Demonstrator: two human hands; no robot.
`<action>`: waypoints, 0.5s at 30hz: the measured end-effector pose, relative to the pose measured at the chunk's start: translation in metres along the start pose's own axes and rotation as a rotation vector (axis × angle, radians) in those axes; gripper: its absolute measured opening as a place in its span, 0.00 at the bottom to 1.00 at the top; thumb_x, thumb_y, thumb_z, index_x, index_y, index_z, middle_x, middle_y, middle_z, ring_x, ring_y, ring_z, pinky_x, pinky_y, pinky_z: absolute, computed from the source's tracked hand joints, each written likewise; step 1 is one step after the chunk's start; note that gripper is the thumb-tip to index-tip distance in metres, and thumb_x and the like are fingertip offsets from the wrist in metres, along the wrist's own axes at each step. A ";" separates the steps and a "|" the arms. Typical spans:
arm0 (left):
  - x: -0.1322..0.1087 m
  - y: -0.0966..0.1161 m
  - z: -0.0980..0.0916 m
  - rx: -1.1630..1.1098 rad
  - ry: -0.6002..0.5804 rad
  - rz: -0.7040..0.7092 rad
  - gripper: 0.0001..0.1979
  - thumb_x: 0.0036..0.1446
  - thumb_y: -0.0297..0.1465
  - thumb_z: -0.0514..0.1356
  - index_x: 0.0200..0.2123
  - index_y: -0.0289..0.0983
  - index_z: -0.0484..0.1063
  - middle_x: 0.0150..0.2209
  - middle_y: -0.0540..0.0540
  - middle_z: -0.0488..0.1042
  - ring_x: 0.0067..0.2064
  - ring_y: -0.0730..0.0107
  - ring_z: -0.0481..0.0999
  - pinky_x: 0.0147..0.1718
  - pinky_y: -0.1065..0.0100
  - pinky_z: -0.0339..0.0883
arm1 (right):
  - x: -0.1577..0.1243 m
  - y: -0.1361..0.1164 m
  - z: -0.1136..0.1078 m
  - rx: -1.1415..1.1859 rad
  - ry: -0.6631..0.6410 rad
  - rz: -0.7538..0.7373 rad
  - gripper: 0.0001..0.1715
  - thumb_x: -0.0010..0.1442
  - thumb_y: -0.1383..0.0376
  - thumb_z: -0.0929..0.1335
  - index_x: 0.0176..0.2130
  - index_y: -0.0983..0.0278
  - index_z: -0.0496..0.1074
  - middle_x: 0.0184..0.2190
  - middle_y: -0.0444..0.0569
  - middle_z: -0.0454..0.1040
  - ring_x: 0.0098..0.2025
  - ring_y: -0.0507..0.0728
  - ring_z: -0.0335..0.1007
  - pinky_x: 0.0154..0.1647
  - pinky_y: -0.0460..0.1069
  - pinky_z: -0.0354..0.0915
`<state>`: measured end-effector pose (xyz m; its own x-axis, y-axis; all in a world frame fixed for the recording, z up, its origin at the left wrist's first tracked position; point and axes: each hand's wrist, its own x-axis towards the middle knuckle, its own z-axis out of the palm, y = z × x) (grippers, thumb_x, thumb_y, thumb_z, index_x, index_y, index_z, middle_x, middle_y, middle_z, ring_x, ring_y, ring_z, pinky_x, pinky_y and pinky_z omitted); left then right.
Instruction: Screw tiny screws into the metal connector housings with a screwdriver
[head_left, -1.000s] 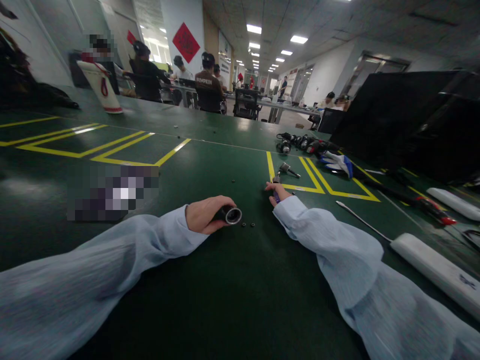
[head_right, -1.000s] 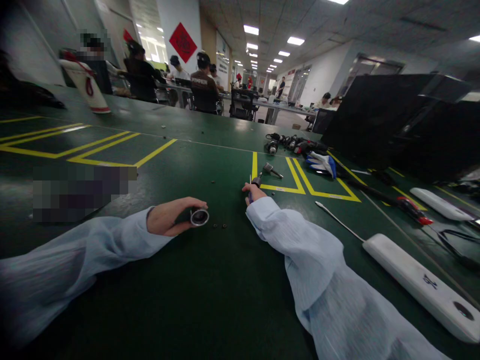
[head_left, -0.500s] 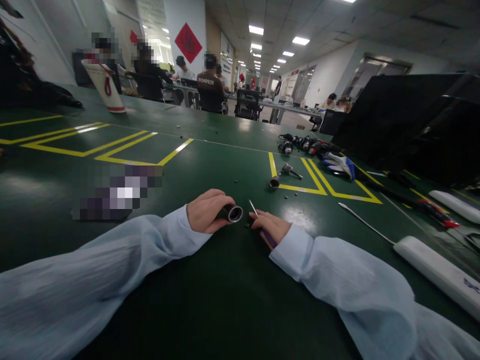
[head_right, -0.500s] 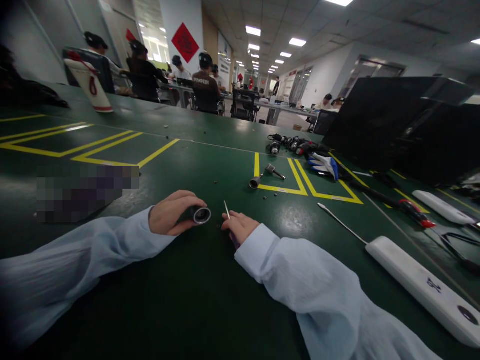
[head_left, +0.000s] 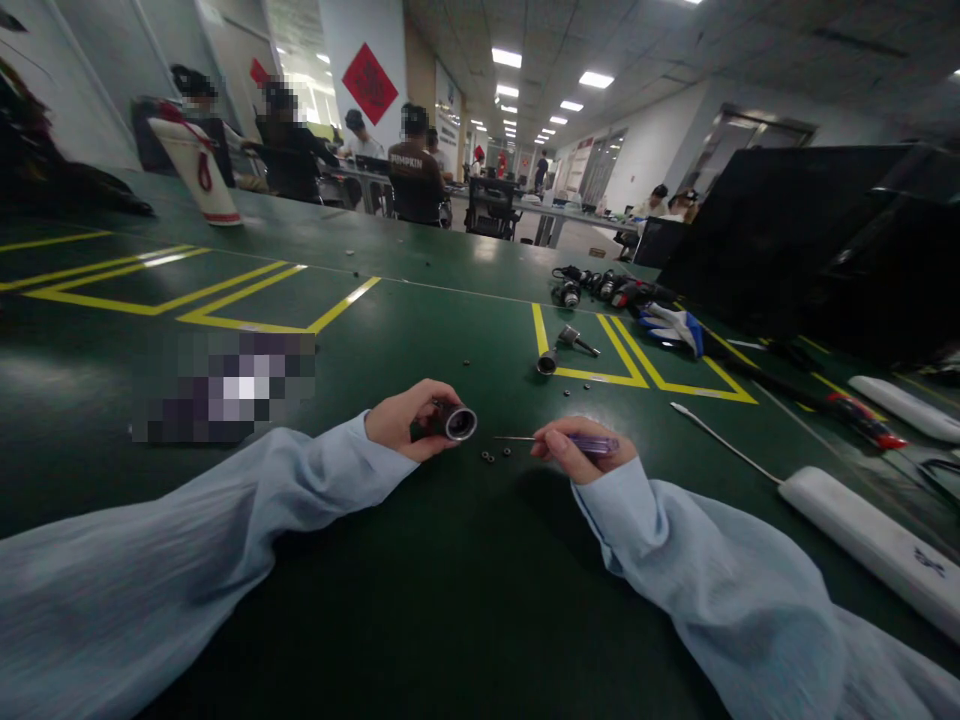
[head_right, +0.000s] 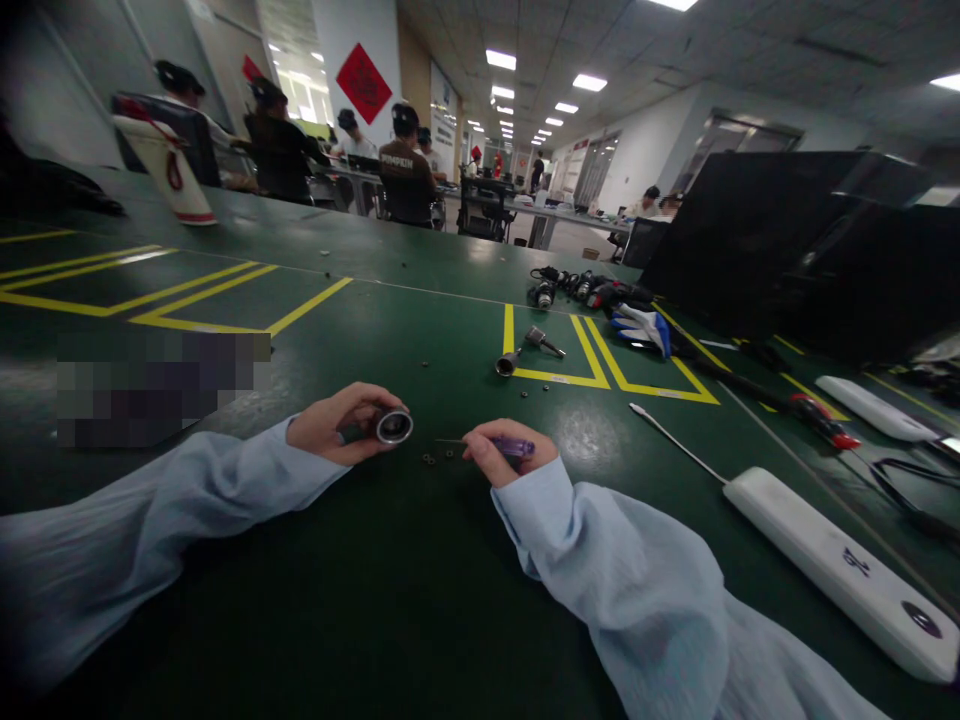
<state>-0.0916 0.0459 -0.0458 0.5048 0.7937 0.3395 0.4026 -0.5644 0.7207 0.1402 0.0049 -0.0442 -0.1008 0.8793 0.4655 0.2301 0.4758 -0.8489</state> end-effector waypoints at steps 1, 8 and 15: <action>0.000 0.001 0.001 -0.046 0.015 -0.022 0.18 0.44 0.28 0.60 0.40 0.35 0.58 0.36 0.44 0.71 0.33 0.69 0.74 0.28 0.69 0.67 | 0.001 0.001 -0.001 0.027 0.038 0.044 0.11 0.52 0.59 0.65 0.26 0.64 0.70 0.19 0.45 0.71 0.22 0.50 0.67 0.24 0.46 0.64; 0.001 0.005 0.004 -0.204 0.066 -0.121 0.20 0.38 0.26 0.63 0.36 0.35 0.60 0.35 0.45 0.72 0.34 0.67 0.75 0.30 0.66 0.70 | 0.009 0.007 -0.003 0.153 0.140 0.185 0.15 0.48 0.56 0.67 0.20 0.65 0.68 0.13 0.42 0.67 0.16 0.49 0.63 0.18 0.45 0.60; 0.002 0.006 0.004 -0.253 0.098 -0.159 0.20 0.38 0.25 0.63 0.38 0.34 0.62 0.33 0.47 0.73 0.34 0.67 0.75 0.33 0.64 0.71 | 0.012 0.005 -0.004 0.105 0.129 0.280 0.17 0.46 0.54 0.67 0.18 0.65 0.67 0.11 0.42 0.65 0.15 0.48 0.61 0.16 0.44 0.58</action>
<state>-0.0851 0.0428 -0.0429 0.3702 0.8923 0.2585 0.2613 -0.3671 0.8928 0.1437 0.0178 -0.0419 0.0770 0.9695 0.2328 0.1295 0.2218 -0.9665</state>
